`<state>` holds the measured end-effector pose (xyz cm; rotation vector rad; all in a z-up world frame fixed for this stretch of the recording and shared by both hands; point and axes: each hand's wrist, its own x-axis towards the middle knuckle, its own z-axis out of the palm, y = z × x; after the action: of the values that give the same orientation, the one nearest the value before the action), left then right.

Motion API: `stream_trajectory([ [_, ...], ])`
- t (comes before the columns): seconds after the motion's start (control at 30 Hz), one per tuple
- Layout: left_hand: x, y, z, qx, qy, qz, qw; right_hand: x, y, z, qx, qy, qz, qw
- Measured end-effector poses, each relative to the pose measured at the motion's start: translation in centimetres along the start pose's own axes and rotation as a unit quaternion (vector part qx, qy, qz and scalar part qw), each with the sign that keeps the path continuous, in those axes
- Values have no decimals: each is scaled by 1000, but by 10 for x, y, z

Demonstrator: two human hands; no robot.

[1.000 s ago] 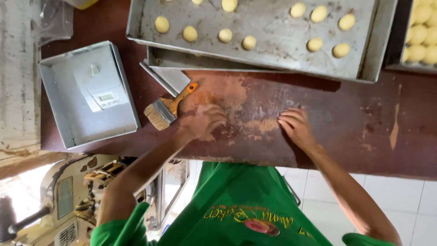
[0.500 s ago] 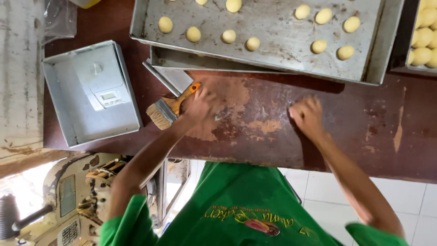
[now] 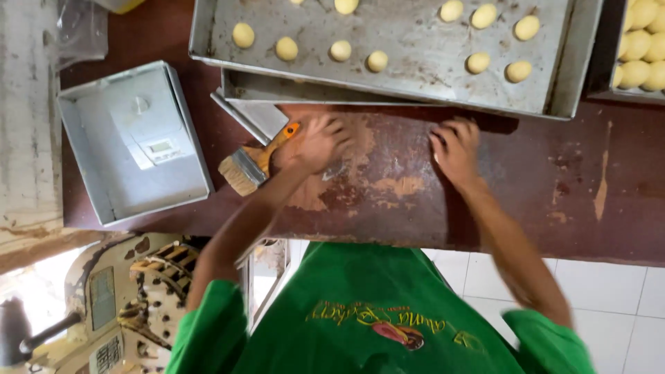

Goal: Rolling pieces of dough into balls and arranging them on baking trays.

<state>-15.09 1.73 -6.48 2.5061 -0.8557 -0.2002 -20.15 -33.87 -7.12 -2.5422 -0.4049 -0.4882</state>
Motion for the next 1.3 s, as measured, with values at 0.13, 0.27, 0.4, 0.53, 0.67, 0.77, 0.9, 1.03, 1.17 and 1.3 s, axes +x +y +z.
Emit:
stream_trajectory([
  [0.13,-12,26,81,-143,-24,29,989,-15,-60,21,121,-51,76,988],
  [0.27,-72,13,40,-122,-37,114,985,-73,-11,-6,160,-107,20,981],
  [0.4,-14,-15,19,66,-23,49,996,-17,9,-2,-31,-50,7,998],
  [0.53,1,28,86,78,86,116,986,-13,-47,30,45,-35,55,997],
  [0.67,-66,15,80,-75,-20,142,987,-69,-15,1,136,-106,41,984],
  [0.77,-35,-2,15,101,-38,142,984,-46,23,0,66,-81,21,994],
  [0.9,17,12,60,69,-2,-9,998,4,-34,24,47,20,81,995],
  [1.03,-28,31,83,-68,-62,113,989,-41,-46,20,146,-67,55,985],
  [1.17,-44,-8,39,-1,-61,143,988,-54,19,-9,80,-79,32,993],
  [1.3,22,15,17,38,-38,9,999,-16,-12,23,27,5,54,998],
])
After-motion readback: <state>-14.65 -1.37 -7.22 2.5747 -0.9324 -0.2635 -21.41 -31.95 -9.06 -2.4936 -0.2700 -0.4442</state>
